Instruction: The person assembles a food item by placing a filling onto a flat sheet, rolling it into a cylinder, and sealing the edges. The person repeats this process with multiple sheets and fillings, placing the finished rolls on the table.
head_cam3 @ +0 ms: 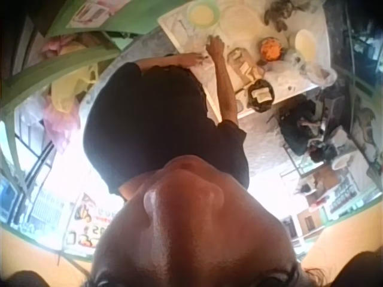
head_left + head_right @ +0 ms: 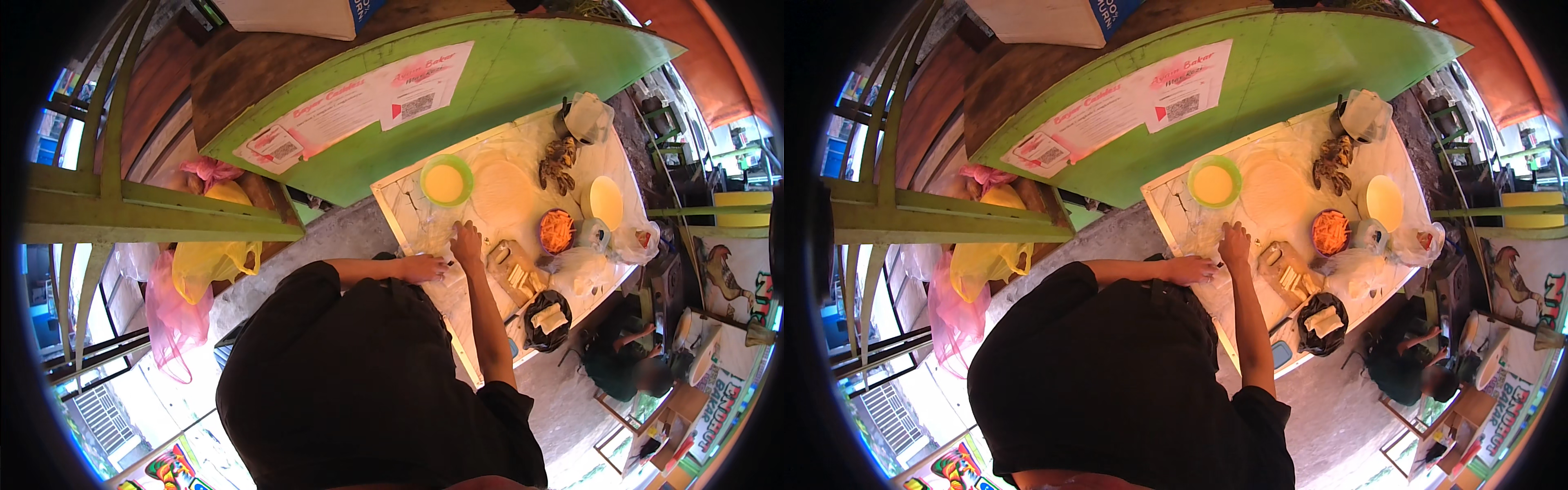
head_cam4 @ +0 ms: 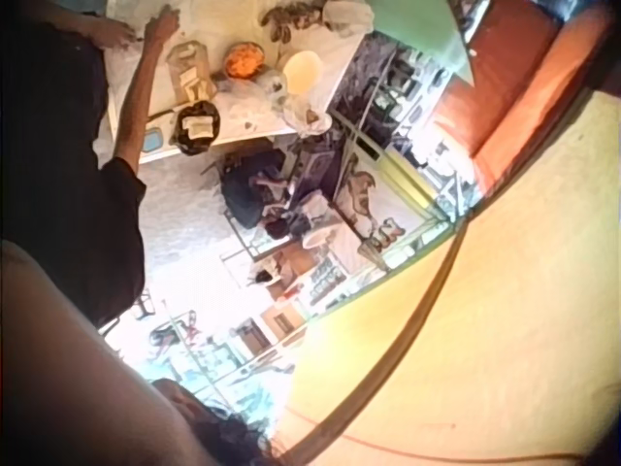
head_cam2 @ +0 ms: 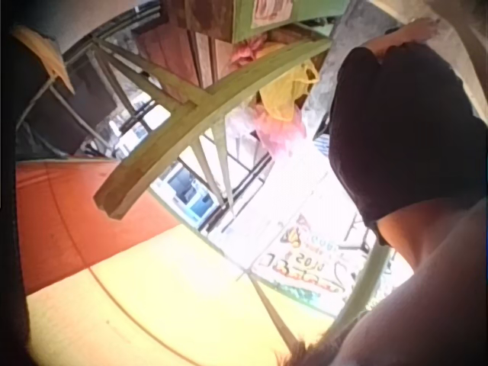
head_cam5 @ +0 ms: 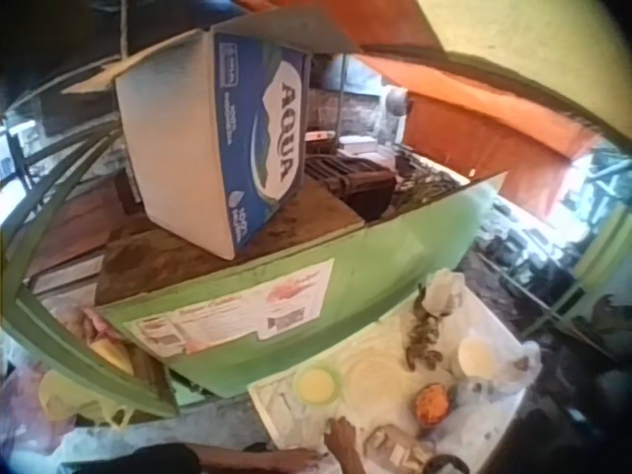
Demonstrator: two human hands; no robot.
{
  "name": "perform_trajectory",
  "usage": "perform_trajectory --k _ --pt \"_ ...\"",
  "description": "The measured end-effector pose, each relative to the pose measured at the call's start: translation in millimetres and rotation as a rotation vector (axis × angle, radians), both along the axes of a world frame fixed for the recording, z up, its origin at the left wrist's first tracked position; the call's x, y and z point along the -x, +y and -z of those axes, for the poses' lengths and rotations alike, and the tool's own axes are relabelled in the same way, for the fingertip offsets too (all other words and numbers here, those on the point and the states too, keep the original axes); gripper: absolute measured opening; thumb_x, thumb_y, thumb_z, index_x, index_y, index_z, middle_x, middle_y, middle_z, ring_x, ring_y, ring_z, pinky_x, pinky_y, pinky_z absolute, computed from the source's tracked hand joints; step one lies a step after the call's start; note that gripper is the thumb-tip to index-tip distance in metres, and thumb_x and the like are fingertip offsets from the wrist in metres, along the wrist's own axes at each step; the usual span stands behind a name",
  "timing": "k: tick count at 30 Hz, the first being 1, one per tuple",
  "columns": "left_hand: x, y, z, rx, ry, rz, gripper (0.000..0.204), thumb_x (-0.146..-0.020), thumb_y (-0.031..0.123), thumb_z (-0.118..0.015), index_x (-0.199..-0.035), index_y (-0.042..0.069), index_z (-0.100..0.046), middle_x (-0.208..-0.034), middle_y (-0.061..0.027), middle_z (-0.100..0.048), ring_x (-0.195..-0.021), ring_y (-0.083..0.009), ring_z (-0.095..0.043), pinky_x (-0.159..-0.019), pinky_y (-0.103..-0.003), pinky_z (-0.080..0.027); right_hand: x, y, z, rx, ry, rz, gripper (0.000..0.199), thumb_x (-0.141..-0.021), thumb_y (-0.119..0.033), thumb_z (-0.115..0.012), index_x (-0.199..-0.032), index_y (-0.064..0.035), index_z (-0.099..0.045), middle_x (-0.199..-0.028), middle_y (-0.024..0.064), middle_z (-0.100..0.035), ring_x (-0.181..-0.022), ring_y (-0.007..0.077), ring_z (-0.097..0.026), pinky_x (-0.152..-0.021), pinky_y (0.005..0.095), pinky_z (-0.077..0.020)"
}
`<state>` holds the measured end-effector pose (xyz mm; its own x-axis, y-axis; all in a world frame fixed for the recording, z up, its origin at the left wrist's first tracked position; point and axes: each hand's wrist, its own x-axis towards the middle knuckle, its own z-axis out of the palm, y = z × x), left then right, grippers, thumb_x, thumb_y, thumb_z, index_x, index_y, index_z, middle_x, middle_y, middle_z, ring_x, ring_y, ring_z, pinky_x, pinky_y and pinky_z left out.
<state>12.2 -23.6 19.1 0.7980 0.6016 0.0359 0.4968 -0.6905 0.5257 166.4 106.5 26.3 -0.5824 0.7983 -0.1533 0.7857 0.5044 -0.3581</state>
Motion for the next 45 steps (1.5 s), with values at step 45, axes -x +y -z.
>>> perform_trajectory --k 45 --pt "-5.8 1.8 2.2 -0.009 0.028 0.009 0.025 -0.092 0.015 -0.065 -0.115 0.007 -0.071 -0.136 -0.0115 -0.058 -0.125 -0.0312 -0.055 -0.095 -0.044 -0.055 -9.5 26.6 -4.7 0.257 -0.075 -0.111 0.016 -0.075 -0.016 -0.079 -0.086 -0.0098 -0.068 -0.101 0.0108 -0.071 -0.106 0.0355 -0.067 -0.097 0.0587 -0.0466"
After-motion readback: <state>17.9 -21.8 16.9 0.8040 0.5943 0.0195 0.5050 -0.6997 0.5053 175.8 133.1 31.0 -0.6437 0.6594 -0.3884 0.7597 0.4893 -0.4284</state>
